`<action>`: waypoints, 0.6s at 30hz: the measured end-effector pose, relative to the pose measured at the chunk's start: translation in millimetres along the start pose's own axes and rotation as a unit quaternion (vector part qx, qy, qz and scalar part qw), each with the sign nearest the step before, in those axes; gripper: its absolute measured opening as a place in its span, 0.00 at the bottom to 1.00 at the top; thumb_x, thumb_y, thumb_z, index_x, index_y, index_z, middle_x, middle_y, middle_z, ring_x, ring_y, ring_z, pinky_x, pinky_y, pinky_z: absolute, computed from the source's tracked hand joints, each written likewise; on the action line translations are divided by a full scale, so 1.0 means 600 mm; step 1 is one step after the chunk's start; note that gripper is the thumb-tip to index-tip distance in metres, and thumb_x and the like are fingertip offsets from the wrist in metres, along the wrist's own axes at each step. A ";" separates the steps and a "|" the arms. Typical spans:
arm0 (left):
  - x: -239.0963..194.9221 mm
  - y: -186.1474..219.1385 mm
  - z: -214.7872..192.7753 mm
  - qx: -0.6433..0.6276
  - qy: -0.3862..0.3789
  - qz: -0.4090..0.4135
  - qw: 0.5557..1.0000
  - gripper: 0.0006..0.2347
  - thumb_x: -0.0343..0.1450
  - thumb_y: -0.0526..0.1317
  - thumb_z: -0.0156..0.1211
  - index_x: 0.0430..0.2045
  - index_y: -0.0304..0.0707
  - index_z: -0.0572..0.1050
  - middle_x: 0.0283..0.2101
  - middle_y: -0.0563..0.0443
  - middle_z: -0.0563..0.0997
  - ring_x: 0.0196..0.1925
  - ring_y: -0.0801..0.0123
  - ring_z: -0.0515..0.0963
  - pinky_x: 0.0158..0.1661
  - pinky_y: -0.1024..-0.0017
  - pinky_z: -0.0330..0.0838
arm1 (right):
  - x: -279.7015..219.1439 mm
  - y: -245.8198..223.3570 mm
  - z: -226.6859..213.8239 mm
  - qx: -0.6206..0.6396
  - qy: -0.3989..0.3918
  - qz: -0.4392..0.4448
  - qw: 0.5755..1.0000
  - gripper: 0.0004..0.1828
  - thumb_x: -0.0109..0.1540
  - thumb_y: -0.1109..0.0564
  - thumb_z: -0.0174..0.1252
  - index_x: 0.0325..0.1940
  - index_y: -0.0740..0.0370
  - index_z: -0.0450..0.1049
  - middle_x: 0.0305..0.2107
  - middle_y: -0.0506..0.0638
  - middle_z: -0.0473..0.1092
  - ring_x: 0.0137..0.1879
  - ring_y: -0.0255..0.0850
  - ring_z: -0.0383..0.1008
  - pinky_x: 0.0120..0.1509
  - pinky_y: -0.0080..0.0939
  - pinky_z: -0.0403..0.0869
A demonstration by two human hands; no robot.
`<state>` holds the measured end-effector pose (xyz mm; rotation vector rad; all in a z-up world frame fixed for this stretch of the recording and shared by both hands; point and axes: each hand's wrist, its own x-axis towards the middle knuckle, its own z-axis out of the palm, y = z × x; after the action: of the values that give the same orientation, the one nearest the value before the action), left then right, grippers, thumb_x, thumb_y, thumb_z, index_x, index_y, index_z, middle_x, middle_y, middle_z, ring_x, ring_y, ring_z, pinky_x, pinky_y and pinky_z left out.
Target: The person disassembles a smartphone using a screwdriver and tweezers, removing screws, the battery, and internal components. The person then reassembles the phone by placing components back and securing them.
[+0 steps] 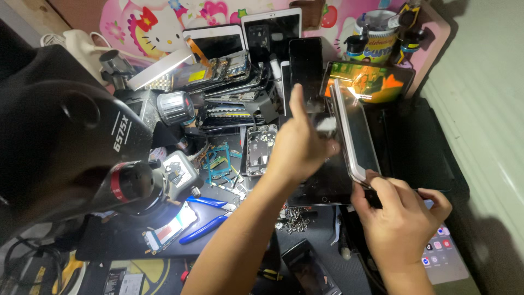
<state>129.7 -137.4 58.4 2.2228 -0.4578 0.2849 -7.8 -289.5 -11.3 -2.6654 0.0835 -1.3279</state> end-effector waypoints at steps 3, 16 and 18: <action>0.002 0.000 -0.030 -0.010 0.020 -0.020 1.000 0.53 0.56 0.41 0.76 0.69 0.27 0.37 0.35 0.27 0.81 0.37 0.35 0.82 0.40 0.53 0.77 | 0.005 -0.008 -0.006 0.008 -0.007 0.001 1.000 0.11 0.64 0.49 0.73 0.46 0.49 0.79 0.35 0.37 0.75 0.41 0.33 0.71 0.61 0.43 0.58; -0.094 0.034 -0.128 0.151 0.046 0.018 0.987 0.47 0.59 0.31 0.68 0.74 0.42 0.42 0.42 0.32 0.76 0.34 0.38 0.82 0.34 0.52 0.77 | 0.024 -0.058 -0.012 0.030 -0.035 -0.071 0.996 0.11 0.58 0.51 0.71 0.43 0.47 0.81 0.35 0.37 0.73 0.43 0.38 0.71 0.58 0.50 0.60; -0.113 0.029 -0.137 0.131 0.052 0.012 0.990 0.46 0.59 0.32 0.69 0.72 0.41 0.45 0.42 0.32 0.76 0.34 0.38 0.82 0.34 0.52 0.77 | 0.020 -0.057 -0.015 0.025 -0.045 -0.070 0.996 0.10 0.58 0.51 0.71 0.43 0.47 0.81 0.36 0.37 0.73 0.43 0.38 0.71 0.59 0.51 0.60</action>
<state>57.0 -68.6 98.5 2.4449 -0.4106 0.4963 -8.6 -258.3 9.3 -2.7279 -0.1489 -1.2278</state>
